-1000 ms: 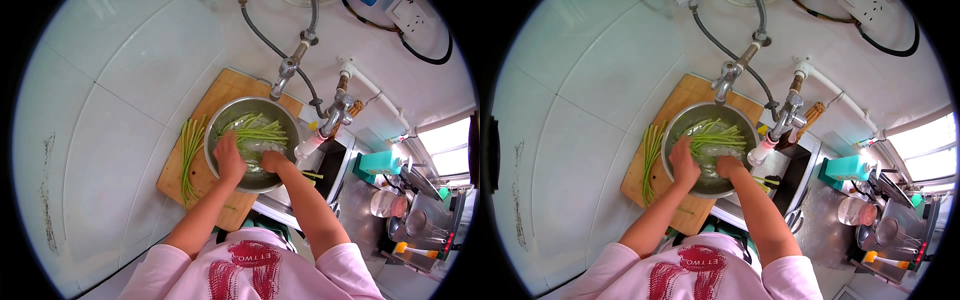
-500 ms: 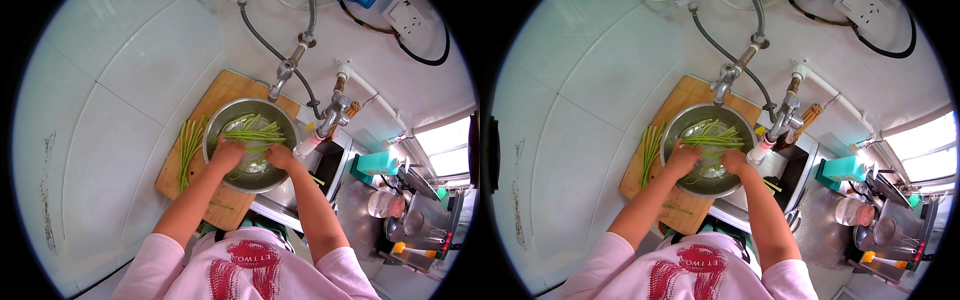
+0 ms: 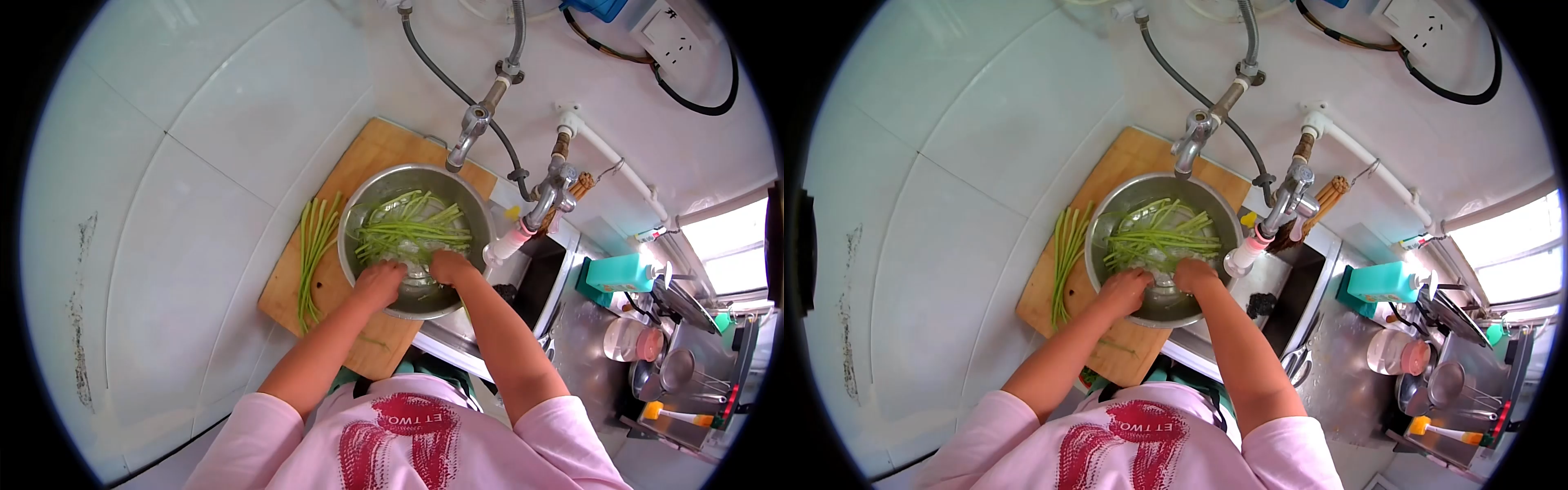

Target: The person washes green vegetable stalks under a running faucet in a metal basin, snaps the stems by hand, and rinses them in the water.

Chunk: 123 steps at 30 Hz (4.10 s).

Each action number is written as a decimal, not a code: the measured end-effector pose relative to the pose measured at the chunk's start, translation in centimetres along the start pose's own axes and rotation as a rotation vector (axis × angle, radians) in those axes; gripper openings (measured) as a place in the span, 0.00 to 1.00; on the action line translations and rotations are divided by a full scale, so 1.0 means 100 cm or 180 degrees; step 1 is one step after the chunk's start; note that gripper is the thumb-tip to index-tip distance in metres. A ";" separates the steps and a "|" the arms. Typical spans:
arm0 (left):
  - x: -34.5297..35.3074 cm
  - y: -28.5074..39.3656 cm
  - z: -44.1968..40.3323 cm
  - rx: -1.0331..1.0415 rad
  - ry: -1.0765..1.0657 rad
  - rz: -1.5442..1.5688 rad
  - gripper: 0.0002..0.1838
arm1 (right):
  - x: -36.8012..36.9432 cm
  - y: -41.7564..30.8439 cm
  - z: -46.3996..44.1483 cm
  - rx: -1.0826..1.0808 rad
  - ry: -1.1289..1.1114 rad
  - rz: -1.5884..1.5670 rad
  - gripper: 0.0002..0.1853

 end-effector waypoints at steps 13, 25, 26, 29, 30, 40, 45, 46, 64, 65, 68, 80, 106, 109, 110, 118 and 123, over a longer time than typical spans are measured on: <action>-0.023 0.049 -0.002 -0.0681 -0.0682 0.4531 0.23 | -0.097 -0.030 0.073 -0.0670 0.0008 -0.3799 0.09; -0.017 0.044 0.006 -0.0748 -0.0716 0.4755 0.15 | -0.094 -0.041 0.050 -0.1756 -0.0477 -0.5435 0.14; -0.019 0.043 0.005 -0.0770 -0.0652 0.4621 0.13 | -0.093 -0.041 0.049 -0.1756 -0.0484 -0.5427 0.14; -0.016 0.032 0.003 -0.0752 -0.0469 0.4314 0.10 | -0.088 -0.044 0.050 -0.1954 -0.0550 -0.5344 0.15; -0.013 0.025 0.001 -0.0711 -0.0368 0.4135 0.09 | -0.084 -0.044 0.050 -0.1839 -0.0440 -0.5212 0.15; 0.012 -0.010 0.001 -0.0587 -0.0110 0.3052 0.08 | -0.077 -0.040 0.042 -0.1426 -0.0229 -0.4176 0.19; 0.012 -0.010 -0.001 -0.0255 -0.0452 0.2576 0.11 | -0.069 -0.040 0.044 -0.1573 -0.0369 -0.3984 0.22; 0.012 -0.009 -0.001 -0.0282 -0.0427 0.2568 0.11 | -0.065 -0.042 0.044 -0.1670 -0.0522 -0.3963 0.23; 0.014 0.014 -0.002 -0.0411 0.0355 0.2748 0.14 | -0.046 -0.059 0.055 -0.1561 -0.0119 -0.3470 0.08; 0.013 0.014 -0.001 -0.0413 0.0355 0.2753 0.14 | -0.043 -0.059 0.054 -0.1558 -0.0122 -0.3467 0.08; -0.003 0.016 0.002 -0.0623 0.0134 0.2822 0.12 | -0.032 -0.060 0.045 -0.1264 -0.0419 -0.3548 0.07; -0.021 -0.002 0.014 -0.0358 -0.0489 0.4621 0.17 | -0.048 -0.061 0.051 -0.1694 -0.0591 -0.4988 0.09; -0.014 0.021 0.015 -0.0853 -0.0772 0.4320 0.10 | -0.037 -0.052 0.062 -0.1339 -0.0592 -0.4038 0.17; -0.008 0.020 0.018 -0.0750 -0.0676 0.3913 0.08 | -0.030 -0.053 0.054 -0.1847 -0.0540 -0.4801 0.19; -0.003 0.017 0.019 -0.0755 -0.0659 0.3912 0.08 | -0.028 -0.051 0.052 -0.1859 -0.0553 -0.4795 0.19; 0.019 0.010 0.020 -0.0796 -0.0364 0.3995 0.07 | -0.021 -0.051 0.055 -0.1623 -0.0666 -0.4354 0.23; 0.022 0.012 0.022 -0.0797 -0.0297 0.3974 0.08 | -0.019 -0.056 0.058 -0.1672 -0.0544 -0.4376 0.19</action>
Point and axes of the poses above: each hand's wrist, its own z-axis away from the middle knuckle, its own x-axis out of the palm, y = z × x, the point moved 3 cm from there along -z, towards the middle knuckle, and after that the axes turned 6 degrees about z, right-handed, at the moved point
